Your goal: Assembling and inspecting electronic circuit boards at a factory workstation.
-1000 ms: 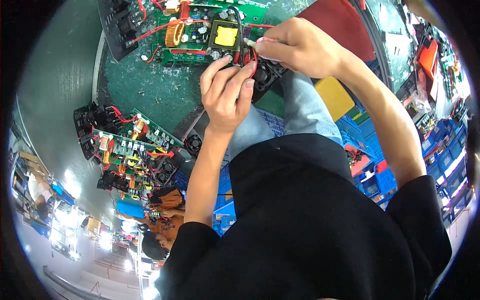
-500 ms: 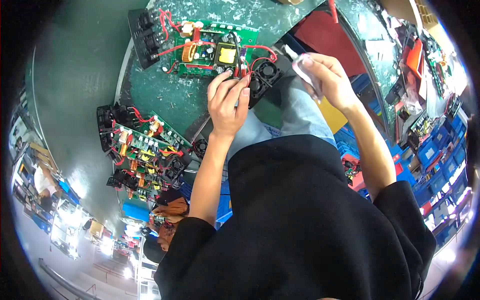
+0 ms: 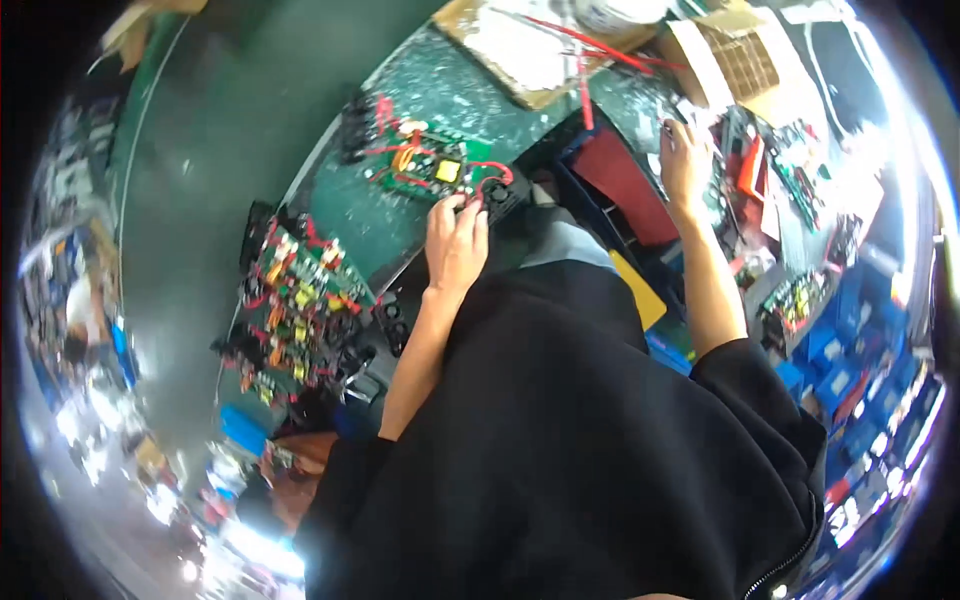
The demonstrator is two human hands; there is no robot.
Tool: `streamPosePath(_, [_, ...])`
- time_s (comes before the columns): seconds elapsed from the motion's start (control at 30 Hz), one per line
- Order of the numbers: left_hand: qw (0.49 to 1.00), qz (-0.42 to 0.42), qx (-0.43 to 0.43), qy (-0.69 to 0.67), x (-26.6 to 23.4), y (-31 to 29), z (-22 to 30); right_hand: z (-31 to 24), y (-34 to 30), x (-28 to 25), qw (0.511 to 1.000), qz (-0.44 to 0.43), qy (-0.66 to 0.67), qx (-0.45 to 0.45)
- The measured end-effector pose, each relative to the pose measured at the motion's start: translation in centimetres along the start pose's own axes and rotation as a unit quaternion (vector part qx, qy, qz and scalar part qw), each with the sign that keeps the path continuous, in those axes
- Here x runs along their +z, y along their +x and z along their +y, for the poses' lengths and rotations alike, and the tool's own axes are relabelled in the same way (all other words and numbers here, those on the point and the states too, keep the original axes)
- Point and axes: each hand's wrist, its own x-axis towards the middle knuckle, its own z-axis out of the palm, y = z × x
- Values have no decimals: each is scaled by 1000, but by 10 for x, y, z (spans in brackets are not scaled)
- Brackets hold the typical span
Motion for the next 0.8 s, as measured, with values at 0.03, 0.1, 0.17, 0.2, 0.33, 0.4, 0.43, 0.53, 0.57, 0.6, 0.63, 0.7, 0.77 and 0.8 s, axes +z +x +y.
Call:
streamPosePath(0.03, [1000, 9, -4, -9, 0, 1, 3, 6, 0, 6, 1000, -14, -15, -18])
streamPosePath(0.1, [999, 14, -40, -29, 6, 0, 1, 25, 0, 23, 999, -29, -20, -21])
streamPosePath(0.17, [997, 36, -60, -17, 6, -2, 1, 32, -4, 35, 998, -40, -44, 14])
streamPosePath(0.2, [993, 41, -111, -30, 5, -7, -2, 17, -6, 31, 999, 5, -32, 41])
streamPosePath(0.33, [961, 73, -256, -73, 5, -21, -18, -20, -23, 5, 984, 64, 136, 93])
streamPosePath(0.4, [947, 98, -287, -107, 5, -23, -33, -49, -36, -10, 958, -22, 274, 78])
streamPosePath(0.43, [951, 123, -273, -71, 4, -22, -43, -68, -35, -12, 931, -106, 346, 42])
streamPosePath(0.53, [967, 131, -211, 47, -8, -1, -67, -126, -28, -7, 837, -309, 450, 25])
streamPosePath(0.57, [973, 130, -181, 66, -15, 13, -68, -144, -25, 0, 827, -312, 464, 65])
streamPosePath(0.6, [979, 122, -132, 94, -21, 26, -68, -161, -23, 7, 814, -316, 476, 106])
streamPosePath(0.63, [987, 105, -90, 77, -26, 41, -68, -175, -15, 16, 785, -326, 503, 157])
streamPosePath(0.7, [995, 97, -13, 34, -31, 72, -69, -200, 4, 36, 742, -336, 527, 243])
streamPosePath(0.77, [996, 67, 28, 42, -33, 106, -73, -209, 23, 49, 825, -272, 462, 179])
streamPosePath(0.8, [995, 39, 71, 54, -30, 117, -78, -211, 31, 52, 838, -277, 444, 154])
